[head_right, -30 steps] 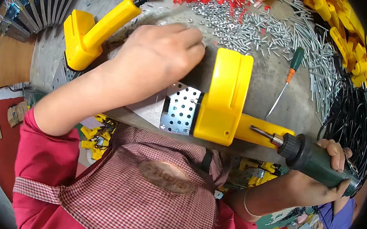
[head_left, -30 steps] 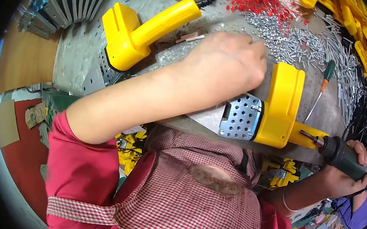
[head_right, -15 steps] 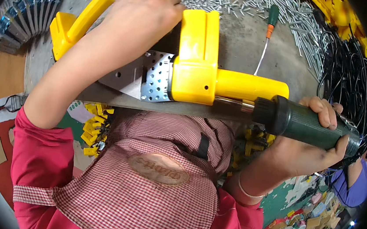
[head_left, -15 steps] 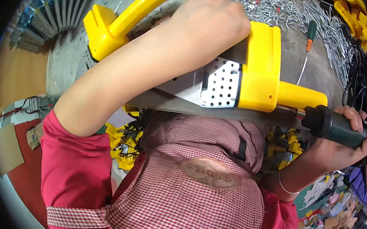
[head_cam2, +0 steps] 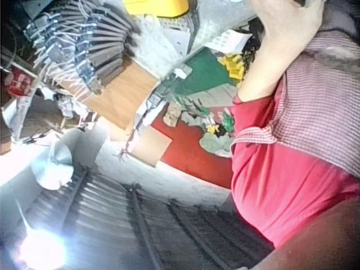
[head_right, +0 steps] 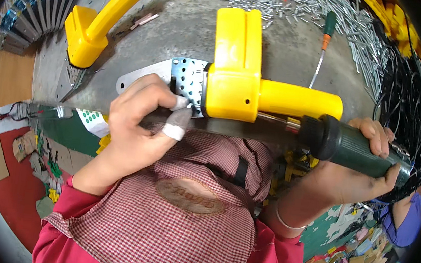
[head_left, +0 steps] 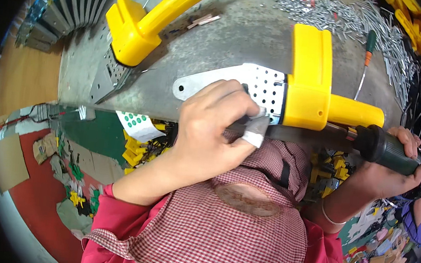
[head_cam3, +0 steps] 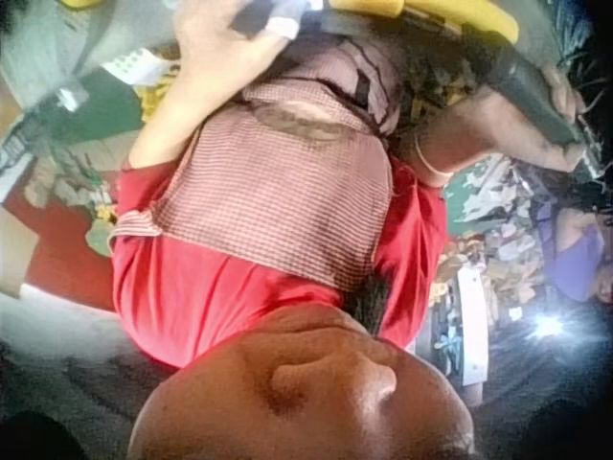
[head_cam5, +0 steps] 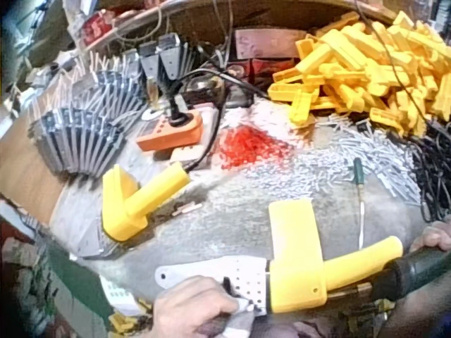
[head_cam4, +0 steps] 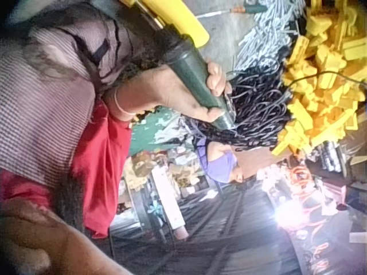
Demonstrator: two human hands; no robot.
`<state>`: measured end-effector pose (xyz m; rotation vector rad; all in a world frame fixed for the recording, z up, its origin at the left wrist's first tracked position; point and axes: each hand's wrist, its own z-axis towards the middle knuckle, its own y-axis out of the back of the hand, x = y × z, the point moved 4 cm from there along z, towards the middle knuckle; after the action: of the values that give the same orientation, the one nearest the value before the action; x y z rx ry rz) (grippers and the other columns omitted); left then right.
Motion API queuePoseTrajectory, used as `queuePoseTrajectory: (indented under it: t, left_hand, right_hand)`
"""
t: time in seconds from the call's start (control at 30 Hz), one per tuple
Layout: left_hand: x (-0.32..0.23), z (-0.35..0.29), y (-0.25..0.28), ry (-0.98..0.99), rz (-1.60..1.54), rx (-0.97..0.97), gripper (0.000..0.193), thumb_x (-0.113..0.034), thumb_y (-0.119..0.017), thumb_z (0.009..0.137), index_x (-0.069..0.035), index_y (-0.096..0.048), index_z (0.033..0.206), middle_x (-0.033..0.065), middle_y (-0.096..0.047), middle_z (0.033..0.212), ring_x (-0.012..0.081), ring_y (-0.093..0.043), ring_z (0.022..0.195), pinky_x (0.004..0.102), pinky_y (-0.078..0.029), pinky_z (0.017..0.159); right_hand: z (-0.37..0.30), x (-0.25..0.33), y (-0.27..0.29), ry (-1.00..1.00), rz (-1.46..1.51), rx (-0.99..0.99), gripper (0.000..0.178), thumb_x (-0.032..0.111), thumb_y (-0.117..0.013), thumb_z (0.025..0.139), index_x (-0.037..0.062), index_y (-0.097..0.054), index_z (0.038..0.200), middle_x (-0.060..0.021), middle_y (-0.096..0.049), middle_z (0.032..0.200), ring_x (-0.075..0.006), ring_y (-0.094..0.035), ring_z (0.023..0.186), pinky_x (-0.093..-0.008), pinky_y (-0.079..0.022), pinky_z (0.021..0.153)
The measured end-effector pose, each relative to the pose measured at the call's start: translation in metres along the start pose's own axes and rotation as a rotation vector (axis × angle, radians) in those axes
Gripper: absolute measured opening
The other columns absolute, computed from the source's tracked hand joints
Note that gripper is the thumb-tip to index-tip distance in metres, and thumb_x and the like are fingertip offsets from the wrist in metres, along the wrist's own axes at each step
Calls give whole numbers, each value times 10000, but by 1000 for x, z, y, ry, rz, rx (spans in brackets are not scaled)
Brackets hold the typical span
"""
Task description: The person assembles heating tools by connecting wires, soldering the electrical joints with a soldering iron, fitting metal components into plastic casing handles, and fastening the housing together using an electric screwdriver.
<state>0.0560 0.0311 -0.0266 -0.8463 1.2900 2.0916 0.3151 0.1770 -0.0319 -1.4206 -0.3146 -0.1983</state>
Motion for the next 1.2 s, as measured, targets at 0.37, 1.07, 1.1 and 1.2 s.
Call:
queuePoseTrajectory:
  t: [0.37, 1.07, 1.1, 1.2]
  left_hand:
    - [8, 4, -3, -131, -17, -24, 201, -18, -739, 638, -20, -573, 752, 88, -535, 683, 229, -549, 603, 312, -430, 545]
    - [14, 16, 0, -162, -151, 155, 194, 14, -625, 628, -21, -655, 817, 102, -579, 772, 262, -596, 650, 343, -463, 559]
    - [14, 17, -1, -166, -163, 137, 183, 11, -640, 633, -20, -655, 813, 102, -579, 768, 252, -595, 647, 333, -459, 555]
    - [19, 16, 4, -108, -244, 164, 253, -78, -740, 697, -37, -678, 940, 97, -621, 862, 202, -598, 667, 292, -473, 571]
  right_hand:
    - [1, -13, -3, -19, 73, 34, 306, 179, -591, 776, 39, -410, 980, -35, -449, 782, -143, -519, 720, -332, -434, 802]
    - [5, -11, -2, -11, 138, 13, 322, 181, -628, 746, 68, -415, 960, 19, -458, 713, -85, -510, 645, -279, -423, 726]
    - [5, -9, -2, -3, 156, -12, 313, 179, -622, 750, 67, -417, 956, 10, -461, 719, -88, -513, 647, -281, -428, 727]
    - [10, 10, 5, -68, -211, -13, 395, 184, -599, 797, -11, -403, 1078, -59, -496, 843, -194, -545, 828, -357, -432, 900]
